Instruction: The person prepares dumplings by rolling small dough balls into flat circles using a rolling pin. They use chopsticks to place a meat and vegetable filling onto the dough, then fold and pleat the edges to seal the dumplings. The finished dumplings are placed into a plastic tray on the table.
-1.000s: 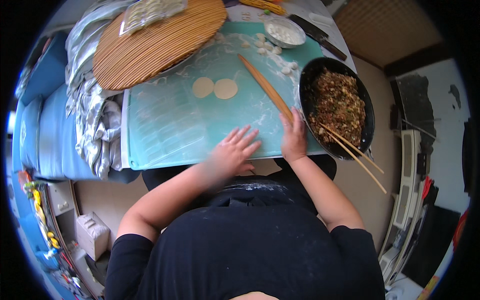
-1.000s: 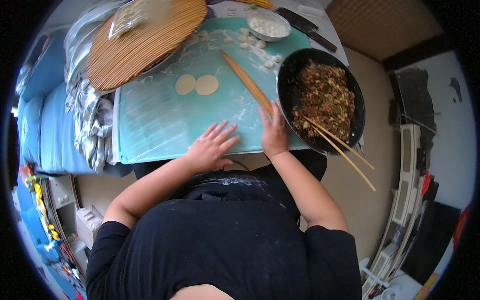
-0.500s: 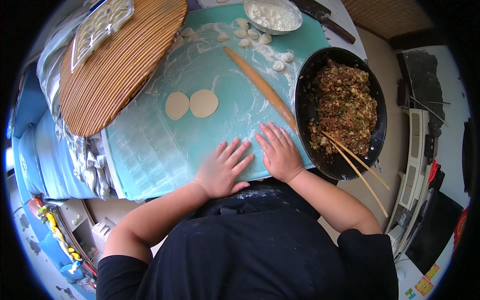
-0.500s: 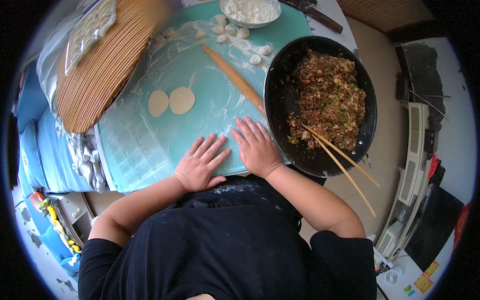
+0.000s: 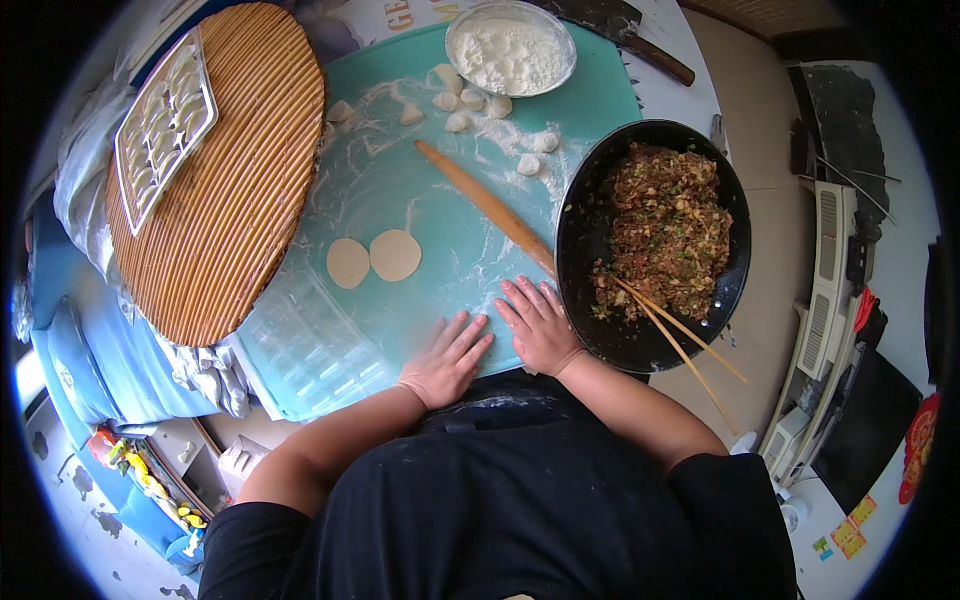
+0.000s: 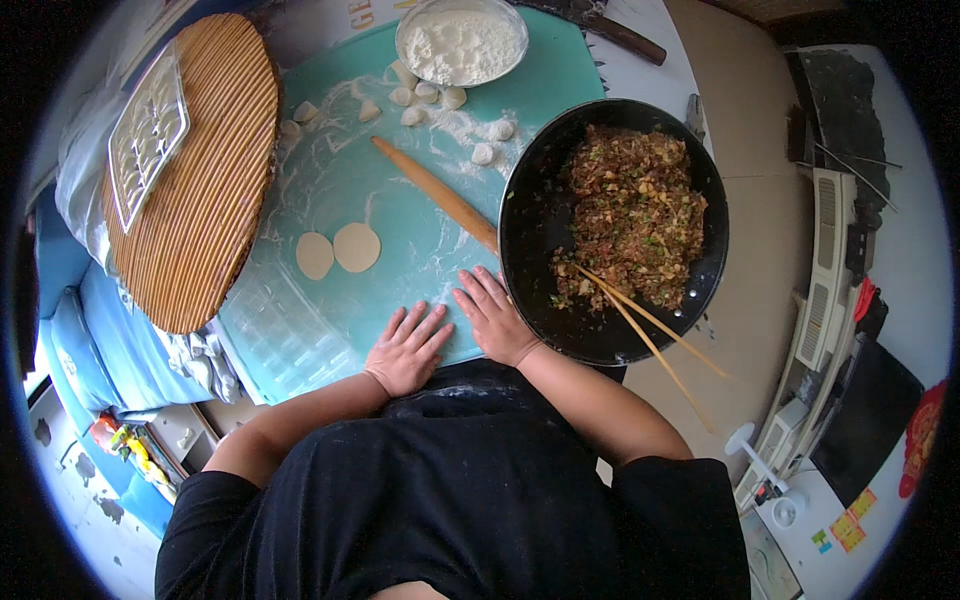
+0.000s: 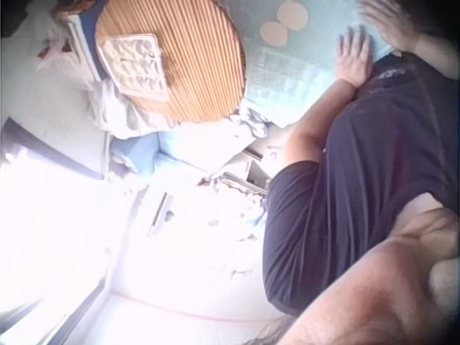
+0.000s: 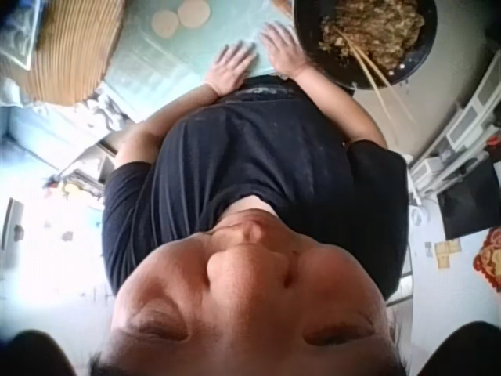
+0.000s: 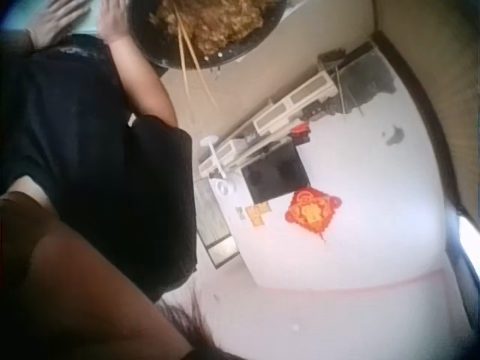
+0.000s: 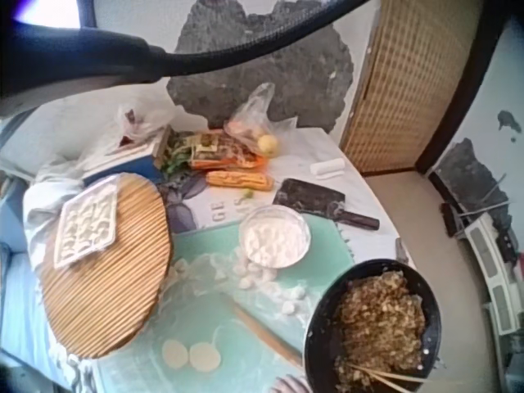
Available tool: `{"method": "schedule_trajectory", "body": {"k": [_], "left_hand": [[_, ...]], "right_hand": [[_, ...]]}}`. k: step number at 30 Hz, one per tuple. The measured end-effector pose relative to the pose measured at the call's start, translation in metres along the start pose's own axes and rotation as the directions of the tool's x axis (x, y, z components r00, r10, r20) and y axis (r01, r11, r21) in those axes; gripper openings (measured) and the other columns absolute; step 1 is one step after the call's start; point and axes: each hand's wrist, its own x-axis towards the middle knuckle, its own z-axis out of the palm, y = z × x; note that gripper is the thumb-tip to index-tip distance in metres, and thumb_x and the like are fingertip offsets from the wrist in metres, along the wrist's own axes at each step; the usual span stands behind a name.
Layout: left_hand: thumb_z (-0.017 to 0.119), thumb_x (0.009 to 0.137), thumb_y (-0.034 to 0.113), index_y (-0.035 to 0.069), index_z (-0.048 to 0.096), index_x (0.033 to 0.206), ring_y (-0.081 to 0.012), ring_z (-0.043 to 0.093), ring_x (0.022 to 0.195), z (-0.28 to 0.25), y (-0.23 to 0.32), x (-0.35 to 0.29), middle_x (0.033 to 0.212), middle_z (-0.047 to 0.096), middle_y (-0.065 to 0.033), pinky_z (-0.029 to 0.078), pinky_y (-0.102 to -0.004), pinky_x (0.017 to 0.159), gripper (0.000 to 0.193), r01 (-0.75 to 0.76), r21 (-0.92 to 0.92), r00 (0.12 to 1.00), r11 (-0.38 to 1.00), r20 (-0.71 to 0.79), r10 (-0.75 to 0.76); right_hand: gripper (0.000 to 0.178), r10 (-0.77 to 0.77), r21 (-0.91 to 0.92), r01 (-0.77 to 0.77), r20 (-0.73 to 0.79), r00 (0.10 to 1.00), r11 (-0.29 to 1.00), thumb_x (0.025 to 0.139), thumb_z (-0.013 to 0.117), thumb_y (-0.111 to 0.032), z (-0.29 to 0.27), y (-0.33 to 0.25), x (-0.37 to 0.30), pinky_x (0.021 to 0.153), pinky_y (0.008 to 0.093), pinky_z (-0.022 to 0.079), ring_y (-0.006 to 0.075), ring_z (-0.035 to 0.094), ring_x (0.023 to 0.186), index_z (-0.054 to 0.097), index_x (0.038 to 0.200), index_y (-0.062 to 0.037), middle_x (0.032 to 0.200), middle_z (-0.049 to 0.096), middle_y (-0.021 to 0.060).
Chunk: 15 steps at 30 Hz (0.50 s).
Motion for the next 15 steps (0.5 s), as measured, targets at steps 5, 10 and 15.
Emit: {"method": "schedule_trajectory", "body": {"k": [5,10,15], "left_hand": [[0.064,0.069,0.026,0.015,0.045,0.127,-0.0290,0.031,0.129,-0.0031,-0.0015,0.0020,0.138,0.036,-0.0077,0.024,-0.0447,0.104,0.062,-0.001,-0.021,0.999,1.000,0.047,0.002],[0.066,0.069,0.022,0.007,0.045,0.124,-0.0357,0.039,0.119,0.0001,-0.0044,0.0012,0.135,0.038,-0.0131,0.033,-0.0483,0.094,0.060,-0.067,-0.068,0.997,0.995,-0.054,0.063],[0.065,0.069,0.027,0.014,0.044,0.128,-0.0297,0.032,0.128,-0.0028,0.0024,-0.0035,0.139,0.035,-0.0087,0.026,-0.0450,0.104,0.064,-0.015,0.014,1.000,1.000,0.011,0.015]], "right_hand": [[0.048,0.009,-0.016,-0.009,0.012,1.000,1.000,0.077,0.049,-0.013,0.0014,-0.0007,-0.0006,0.105,0.0478,0.022,0.0308,0.029,0.129,0.046,0.124,-0.0065,0.139,0.033,0.0126],[0.049,0.007,-0.098,-0.007,0.001,1.000,0.995,0.076,0.050,-0.014,0.0070,-0.0012,-0.0020,0.104,0.0478,0.025,0.0296,0.033,0.127,0.046,0.124,-0.0091,0.137,0.035,0.0111],[0.050,-0.016,-0.138,0.014,-0.016,1.000,0.990,0.075,0.052,-0.016,0.0077,-0.0021,-0.0037,0.103,0.0476,0.026,0.0292,0.034,0.126,0.046,0.124,-0.0103,0.136,0.037,0.0106]]}}
